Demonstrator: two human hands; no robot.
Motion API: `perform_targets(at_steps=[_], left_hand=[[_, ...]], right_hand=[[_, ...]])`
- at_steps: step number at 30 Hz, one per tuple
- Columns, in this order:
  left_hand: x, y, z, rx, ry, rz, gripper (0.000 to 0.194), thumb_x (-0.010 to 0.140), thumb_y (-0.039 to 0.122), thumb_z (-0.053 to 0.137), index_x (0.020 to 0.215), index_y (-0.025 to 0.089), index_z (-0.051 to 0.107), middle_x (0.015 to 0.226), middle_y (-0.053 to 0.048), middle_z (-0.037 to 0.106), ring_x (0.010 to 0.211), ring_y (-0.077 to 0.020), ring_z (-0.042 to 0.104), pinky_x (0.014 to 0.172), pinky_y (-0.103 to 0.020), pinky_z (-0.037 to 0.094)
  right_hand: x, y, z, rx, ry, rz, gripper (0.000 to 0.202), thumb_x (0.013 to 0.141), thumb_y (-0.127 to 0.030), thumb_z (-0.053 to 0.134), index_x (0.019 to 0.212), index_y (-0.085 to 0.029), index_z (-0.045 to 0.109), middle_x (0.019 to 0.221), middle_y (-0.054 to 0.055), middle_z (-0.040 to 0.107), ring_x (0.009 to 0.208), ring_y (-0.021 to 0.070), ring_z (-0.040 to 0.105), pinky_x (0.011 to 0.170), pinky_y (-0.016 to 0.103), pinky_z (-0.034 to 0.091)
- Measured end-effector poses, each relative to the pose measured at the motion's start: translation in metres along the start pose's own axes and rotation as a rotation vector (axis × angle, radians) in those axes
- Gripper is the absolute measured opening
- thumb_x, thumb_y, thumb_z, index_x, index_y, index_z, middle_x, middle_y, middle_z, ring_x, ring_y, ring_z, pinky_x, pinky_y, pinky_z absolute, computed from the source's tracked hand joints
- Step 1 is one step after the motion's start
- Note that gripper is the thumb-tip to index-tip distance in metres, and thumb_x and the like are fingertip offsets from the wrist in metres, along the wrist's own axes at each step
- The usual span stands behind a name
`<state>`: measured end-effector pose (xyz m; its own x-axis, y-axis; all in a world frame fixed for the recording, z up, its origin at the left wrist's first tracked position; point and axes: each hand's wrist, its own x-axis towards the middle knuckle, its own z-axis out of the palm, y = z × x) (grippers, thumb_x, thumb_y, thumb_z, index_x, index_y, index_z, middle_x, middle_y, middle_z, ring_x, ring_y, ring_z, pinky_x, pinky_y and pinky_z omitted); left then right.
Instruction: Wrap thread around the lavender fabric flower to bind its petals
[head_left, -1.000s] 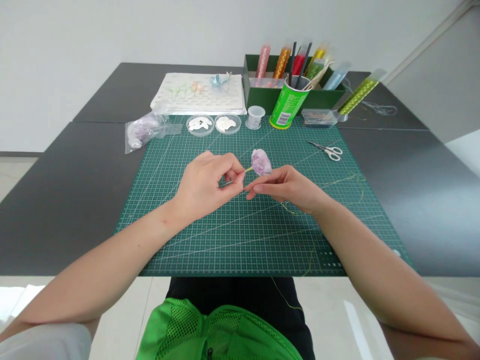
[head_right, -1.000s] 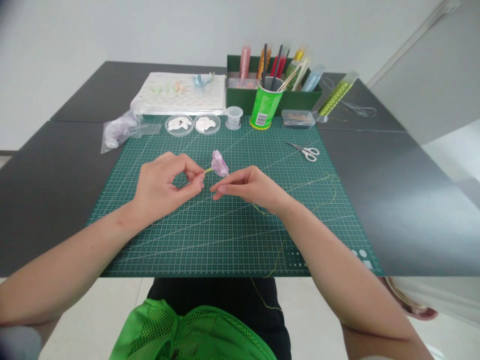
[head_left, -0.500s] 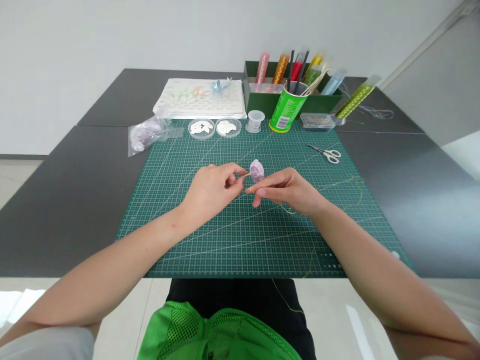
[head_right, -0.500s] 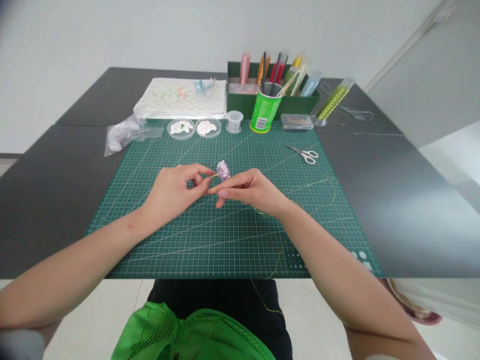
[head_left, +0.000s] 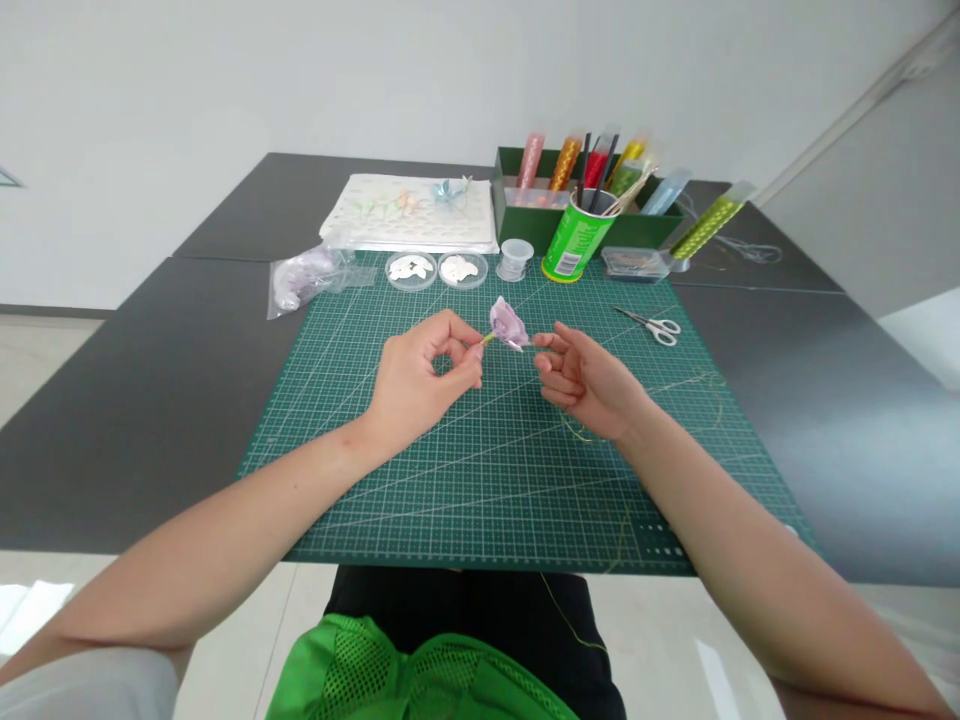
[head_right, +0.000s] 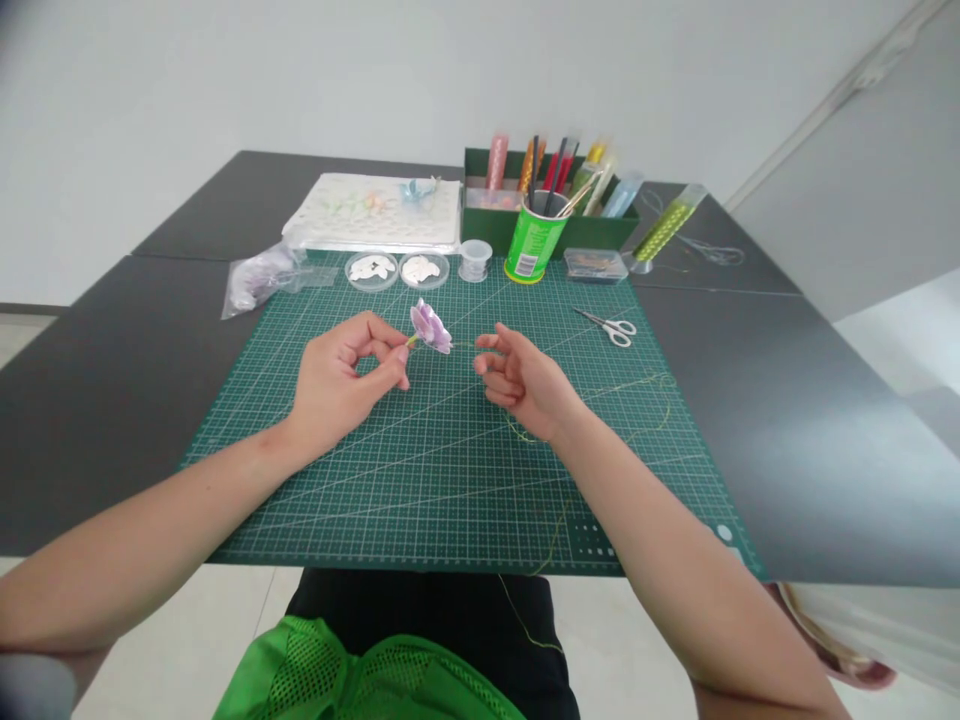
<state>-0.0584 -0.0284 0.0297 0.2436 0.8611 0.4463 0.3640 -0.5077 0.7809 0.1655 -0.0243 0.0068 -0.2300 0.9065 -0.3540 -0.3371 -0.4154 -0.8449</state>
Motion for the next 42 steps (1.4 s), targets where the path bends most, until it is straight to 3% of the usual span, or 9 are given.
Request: perform_targets(at_steps=[4, 6, 8, 11, 15, 18, 23, 28, 42], left_hand=[[-0.006, 0.002, 0.004, -0.007, 0.004, 0.015, 0.007, 0.089, 0.02, 0.061, 0.083, 0.021, 0.061, 0.058, 0.008, 0.069, 0.06, -0.0123, 0.066, 0.08, -0.031, 0.052], [-0.009, 0.003, 0.006, 0.004, 0.002, 0.009, 0.006, 0.09, 0.022, 0.061, 0.083, 0.022, 0.061, 0.059, 0.007, 0.07, 0.06, -0.0132, 0.067, 0.083, -0.033, 0.052], [-0.012, 0.004, 0.008, 0.011, 0.003, 0.008, 0.006, 0.09, 0.022, 0.061, 0.084, 0.022, 0.061, 0.059, 0.007, 0.07, 0.06, -0.0134, 0.067, 0.085, -0.035, 0.053], [-0.014, 0.004, 0.011, 0.028, 0.008, -0.006, 0.008, 0.091, 0.02, 0.059, 0.083, 0.022, 0.059, 0.057, 0.008, 0.069, 0.061, -0.0136, 0.067, 0.086, -0.035, 0.052], [-0.016, 0.004, 0.014, 0.031, 0.022, -0.027, 0.01, 0.092, 0.02, 0.058, 0.083, 0.023, 0.058, 0.058, 0.007, 0.067, 0.071, -0.0158, 0.071, 0.082, -0.033, 0.053], [-0.019, 0.004, 0.018, -0.029, 0.029, -0.041, 0.012, 0.093, 0.018, 0.057, 0.082, 0.023, 0.056, 0.059, 0.006, 0.067, 0.095, -0.0186, 0.076, 0.081, -0.03, 0.054], [-0.025, 0.006, 0.023, -0.027, 0.023, -0.089, 0.009, 0.09, 0.019, 0.06, 0.083, 0.023, 0.057, 0.06, 0.006, 0.068, 0.089, -0.0188, 0.077, 0.071, -0.027, 0.054], [-0.027, 0.007, 0.024, 0.037, 0.008, -0.095, 0.005, 0.092, 0.021, 0.062, 0.087, 0.023, 0.06, 0.069, 0.005, 0.075, 0.067, -0.0151, 0.072, 0.067, -0.029, 0.052], [-0.011, -0.006, 0.019, -0.567, -0.275, -0.187, 0.01, 0.09, 0.027, 0.071, 0.094, 0.019, 0.073, 0.093, -0.005, 0.081, 0.088, -0.0173, 0.078, 0.085, -0.032, 0.063]], right_hand=[[0.003, 0.006, -0.004, -0.212, 0.376, -0.293, 0.025, 0.09, -0.045, 0.065, 0.082, -0.023, 0.057, 0.089, 0.003, 0.067, 0.069, 0.0142, 0.056, 0.065, 0.027, 0.049], [0.002, 0.011, -0.002, -0.403, 0.523, -0.516, 0.012, 0.093, -0.036, 0.06, 0.093, -0.025, 0.061, 0.106, 0.004, 0.066, 0.097, 0.0185, 0.061, 0.089, 0.033, 0.05], [0.0, 0.016, 0.003, -0.47, 0.499, -0.637, 0.016, 0.092, -0.026, 0.056, 0.106, -0.026, 0.065, 0.118, 0.003, 0.065, 0.114, 0.0199, 0.058, 0.105, 0.037, 0.043], [-0.007, 0.024, 0.02, -0.32, 0.213, -0.575, 0.033, 0.086, -0.016, 0.054, 0.113, -0.026, 0.069, 0.128, 0.003, 0.066, 0.127, 0.0199, 0.056, 0.116, 0.039, 0.036], [-0.019, 0.034, 0.047, -0.029, -0.103, -0.383, 0.028, 0.083, -0.022, 0.062, 0.11, -0.026, 0.071, 0.114, 0.003, 0.07, 0.094, 0.0172, 0.064, 0.079, 0.031, 0.054], [-0.024, 0.036, 0.059, 0.075, -0.117, -0.238, 0.021, 0.085, -0.036, 0.07, 0.102, -0.024, 0.069, 0.077, -0.002, 0.06, 0.052, 0.0086, 0.041, 0.043, 0.022, 0.028], [-0.025, 0.036, 0.061, 0.09, -0.008, -0.194, 0.024, 0.079, -0.039, 0.081, 0.082, -0.021, 0.065, 0.051, -0.012, 0.024, 0.046, 0.0056, 0.011, 0.042, 0.024, 0.011], [-0.023, 0.036, 0.059, 0.118, 0.027, -0.213, 0.021, 0.076, -0.036, 0.083, 0.079, -0.022, 0.068, 0.048, -0.013, 0.021, 0.043, 0.0044, 0.009, 0.041, 0.023, 0.011], [-0.025, 0.019, 0.048, 0.1, -0.071, -0.26, 0.024, 0.076, -0.041, 0.084, 0.087, -0.022, 0.074, 0.049, -0.014, 0.022, 0.041, 0.003, 0.006, 0.039, 0.021, 0.01]])
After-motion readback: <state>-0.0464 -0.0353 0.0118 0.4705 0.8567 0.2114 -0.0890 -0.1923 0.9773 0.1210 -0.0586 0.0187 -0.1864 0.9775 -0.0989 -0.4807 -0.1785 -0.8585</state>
